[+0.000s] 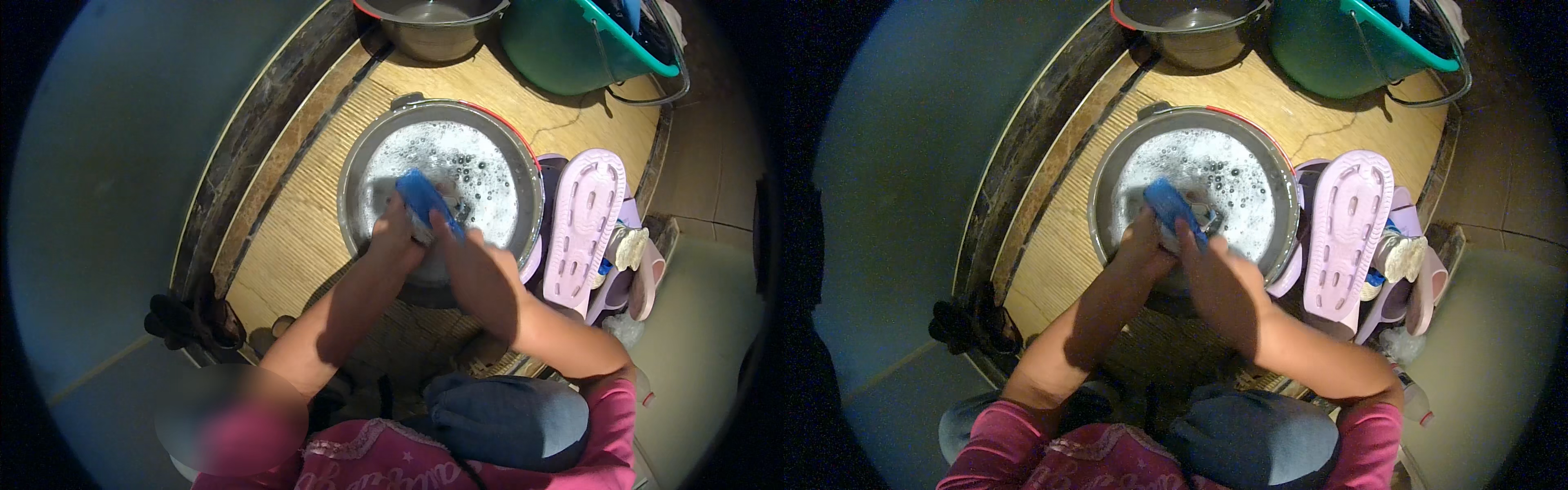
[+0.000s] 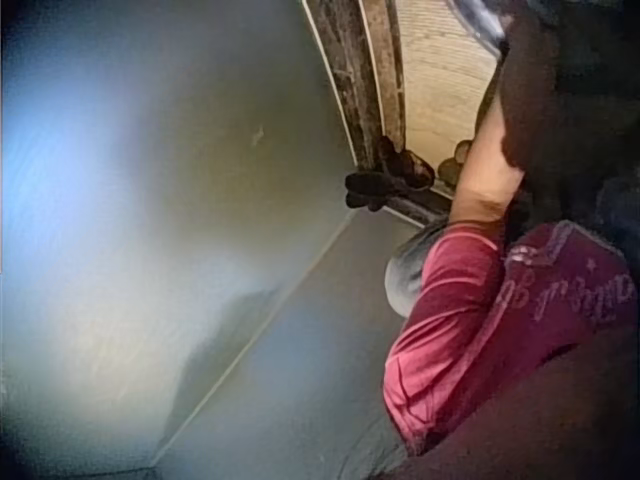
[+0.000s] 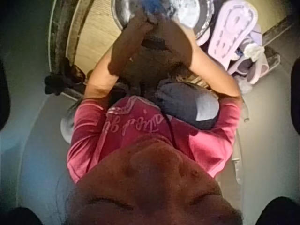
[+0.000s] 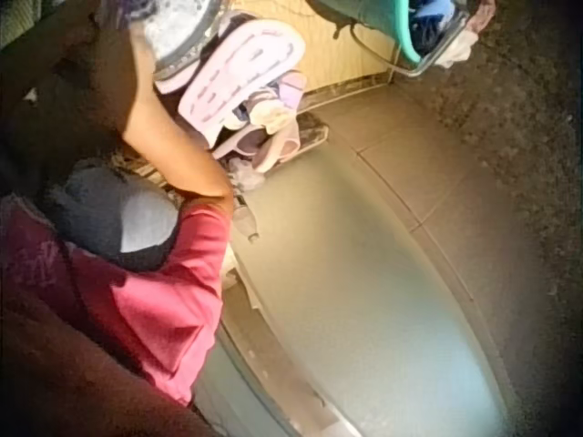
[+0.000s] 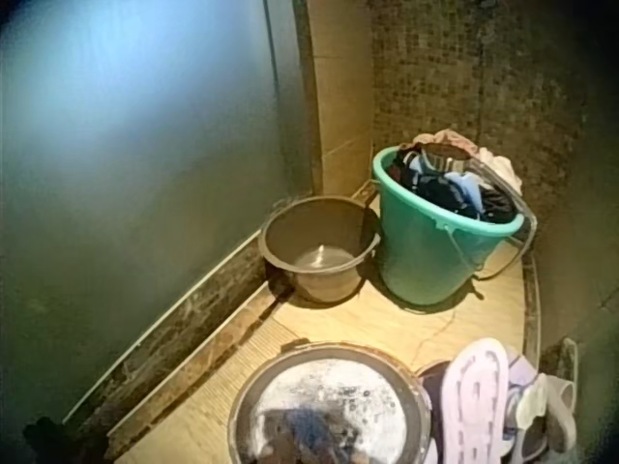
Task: The person scrubs a pair of pink slippers with a blue brush in a metal basin filled with soapy water. They rinse the slippers and then scrub a pair of white socks using the same brush and basin.
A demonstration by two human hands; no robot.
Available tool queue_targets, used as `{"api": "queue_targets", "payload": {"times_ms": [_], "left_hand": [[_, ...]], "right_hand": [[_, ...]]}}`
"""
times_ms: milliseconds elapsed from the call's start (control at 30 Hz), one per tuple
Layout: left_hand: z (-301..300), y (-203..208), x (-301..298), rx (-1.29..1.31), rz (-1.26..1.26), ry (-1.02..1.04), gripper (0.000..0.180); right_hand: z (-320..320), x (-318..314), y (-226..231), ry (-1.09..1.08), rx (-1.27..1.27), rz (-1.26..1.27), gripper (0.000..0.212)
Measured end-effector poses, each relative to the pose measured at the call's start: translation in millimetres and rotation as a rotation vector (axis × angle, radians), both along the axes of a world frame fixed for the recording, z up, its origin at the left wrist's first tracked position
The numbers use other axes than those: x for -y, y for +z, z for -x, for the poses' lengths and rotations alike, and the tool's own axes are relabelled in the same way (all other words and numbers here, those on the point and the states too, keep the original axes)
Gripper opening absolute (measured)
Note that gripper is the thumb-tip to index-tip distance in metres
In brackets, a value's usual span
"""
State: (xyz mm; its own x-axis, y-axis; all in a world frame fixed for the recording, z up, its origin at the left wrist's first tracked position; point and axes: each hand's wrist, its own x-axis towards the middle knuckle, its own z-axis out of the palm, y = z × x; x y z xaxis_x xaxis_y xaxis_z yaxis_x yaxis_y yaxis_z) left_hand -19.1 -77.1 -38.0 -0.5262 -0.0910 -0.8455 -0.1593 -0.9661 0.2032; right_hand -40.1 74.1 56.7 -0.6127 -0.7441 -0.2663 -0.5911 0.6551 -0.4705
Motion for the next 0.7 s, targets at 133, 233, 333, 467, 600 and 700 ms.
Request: {"api": "queue_targets", "payload": {"times_ms": [133,233,333,467,600,700], "left_hand": [[1.0,36.0,3.6,-0.062,-0.033,0.014,0.053],[-2.1,13.5,13.3,-0.127,-0.049,0.030,0.054],[6.6,15.4,10.4,-0.133,-0.054,0.003,0.051],[8.9,27.2,12.1,-0.095,-0.025,0.082,0.047],[3.9,14.5,14.8,-0.064,0.013,-0.010,0.049],[3.6,18.7,2.5,0.033,0.079,-0.069,0.049]], "right_hand": [[-13.1,-28.9,14.0,0.114,-0.065,-0.096,0.066],[2.1,-26.9,3.0,0.076,-0.144,0.075,0.067],[18.5,-5.9,-7.1,0.034,-0.099,0.073,0.064],[27.7,16.5,-14.2,-0.004,-0.141,0.154,0.059],[48.6,19.7,-20.6,-0.064,0.092,0.010,0.052],[60.9,4.9,-27.7,-0.151,0.129,-0.134,0.050]]}}
